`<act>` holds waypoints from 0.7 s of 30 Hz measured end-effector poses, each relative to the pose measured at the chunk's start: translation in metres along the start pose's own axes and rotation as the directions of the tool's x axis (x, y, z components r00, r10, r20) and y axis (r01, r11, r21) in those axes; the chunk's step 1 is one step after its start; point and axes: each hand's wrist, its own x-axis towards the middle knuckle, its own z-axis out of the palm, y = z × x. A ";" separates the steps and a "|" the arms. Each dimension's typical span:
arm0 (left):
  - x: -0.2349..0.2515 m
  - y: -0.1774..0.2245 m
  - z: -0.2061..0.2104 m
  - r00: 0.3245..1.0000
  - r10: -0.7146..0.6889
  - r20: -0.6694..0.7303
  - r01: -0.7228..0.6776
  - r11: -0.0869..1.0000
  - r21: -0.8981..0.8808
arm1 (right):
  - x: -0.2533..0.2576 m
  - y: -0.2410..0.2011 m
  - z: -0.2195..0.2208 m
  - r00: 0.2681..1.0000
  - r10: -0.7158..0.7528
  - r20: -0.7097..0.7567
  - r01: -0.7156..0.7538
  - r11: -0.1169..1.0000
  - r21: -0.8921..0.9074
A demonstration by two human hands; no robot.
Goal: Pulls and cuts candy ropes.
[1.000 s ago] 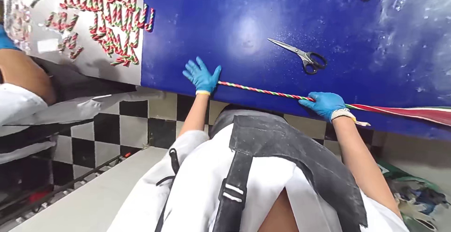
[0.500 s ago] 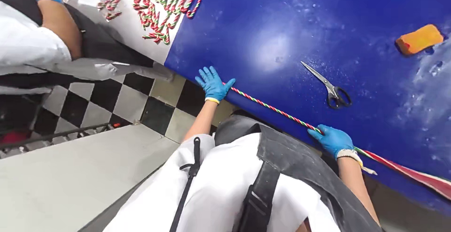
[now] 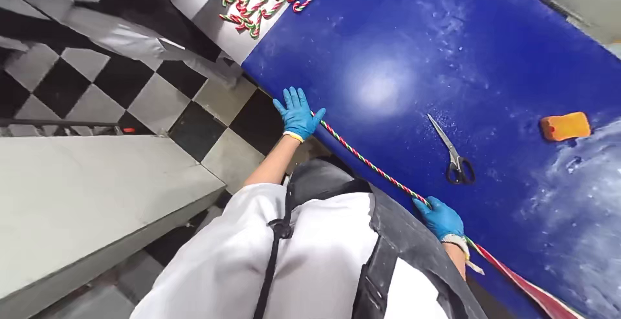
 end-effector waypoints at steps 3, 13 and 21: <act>0.041 0.016 -0.005 0.999 0.028 -0.023 -0.029 0.998 -0.058 | -0.003 -0.001 -0.002 1.000 0.001 0.026 0.000 1.000 -0.023; 0.073 0.042 -0.011 0.985 0.150 0.090 -0.138 0.982 -0.129 | 0.057 0.006 -0.030 0.750 0.292 -0.594 -0.213 0.956 0.201; 0.061 -0.023 -0.002 0.993 0.119 -0.020 -0.120 0.986 -0.118 | 0.056 -0.036 -0.081 0.939 0.314 -0.138 -0.338 0.915 -0.220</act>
